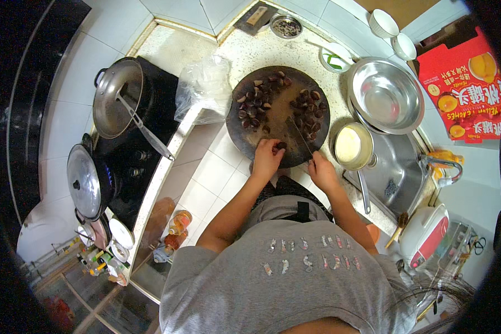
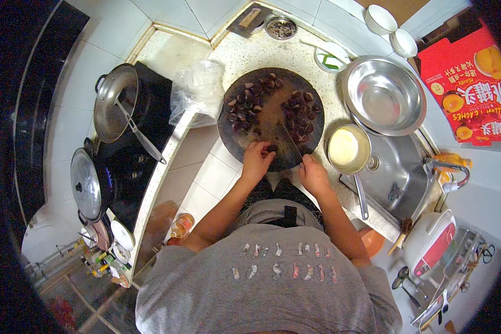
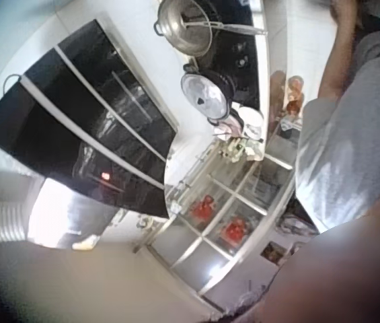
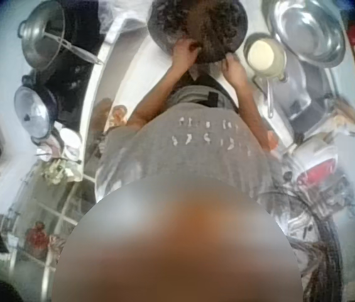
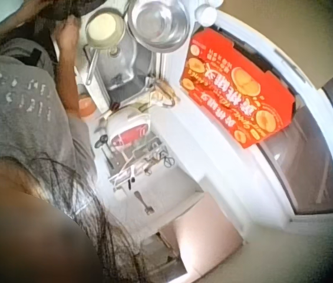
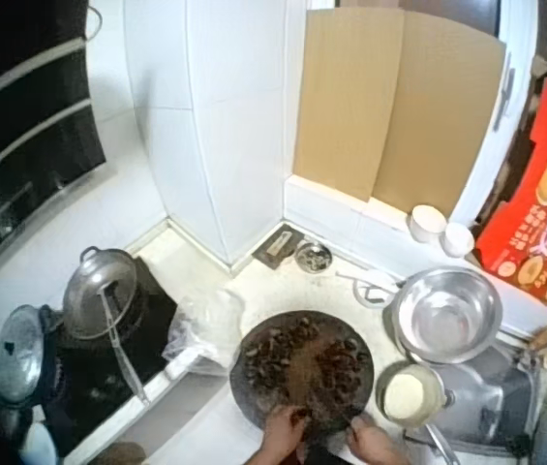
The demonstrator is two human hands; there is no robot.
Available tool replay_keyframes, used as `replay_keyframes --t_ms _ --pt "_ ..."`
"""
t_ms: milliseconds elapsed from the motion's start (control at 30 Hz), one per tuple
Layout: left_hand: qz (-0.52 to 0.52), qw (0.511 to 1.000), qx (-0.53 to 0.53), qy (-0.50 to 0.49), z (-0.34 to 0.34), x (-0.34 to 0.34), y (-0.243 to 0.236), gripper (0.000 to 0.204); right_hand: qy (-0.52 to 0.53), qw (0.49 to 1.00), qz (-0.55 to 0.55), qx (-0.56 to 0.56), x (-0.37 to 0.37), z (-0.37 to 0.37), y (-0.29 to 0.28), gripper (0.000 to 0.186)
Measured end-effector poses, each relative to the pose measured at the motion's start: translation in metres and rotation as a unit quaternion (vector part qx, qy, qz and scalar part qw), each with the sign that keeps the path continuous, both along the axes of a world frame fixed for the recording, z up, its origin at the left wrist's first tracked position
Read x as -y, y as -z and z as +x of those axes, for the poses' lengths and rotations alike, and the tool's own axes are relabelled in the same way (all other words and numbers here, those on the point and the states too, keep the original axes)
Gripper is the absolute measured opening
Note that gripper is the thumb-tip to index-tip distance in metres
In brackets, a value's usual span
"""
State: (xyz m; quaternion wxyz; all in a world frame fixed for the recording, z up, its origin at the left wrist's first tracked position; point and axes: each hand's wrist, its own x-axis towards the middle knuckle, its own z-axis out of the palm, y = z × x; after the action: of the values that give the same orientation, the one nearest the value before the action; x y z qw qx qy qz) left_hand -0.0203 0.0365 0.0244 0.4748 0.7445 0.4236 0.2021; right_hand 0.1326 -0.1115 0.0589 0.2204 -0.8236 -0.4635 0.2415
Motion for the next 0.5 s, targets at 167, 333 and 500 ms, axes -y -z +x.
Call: replay_keyframes --t_ms 167,333,500 --pt "0.006 0.999 0.014 -0.052 0.004 0.011 0.012 0.024 -0.042 0.999 0.03 -0.019 0.001 0.017 0.004 0.015" --pt "0.013 0.994 0.011 -0.111 0.018 0.022 0.015 0.025 -0.033 0.995 0.058 -0.08 0.0 0.022 0.008 0.016" --pt "-0.004 0.992 0.044 -0.116 0.025 0.038 0.024 0.022 0.027 0.97 0.055 -0.235 -0.012 0.02 0.013 0.017"
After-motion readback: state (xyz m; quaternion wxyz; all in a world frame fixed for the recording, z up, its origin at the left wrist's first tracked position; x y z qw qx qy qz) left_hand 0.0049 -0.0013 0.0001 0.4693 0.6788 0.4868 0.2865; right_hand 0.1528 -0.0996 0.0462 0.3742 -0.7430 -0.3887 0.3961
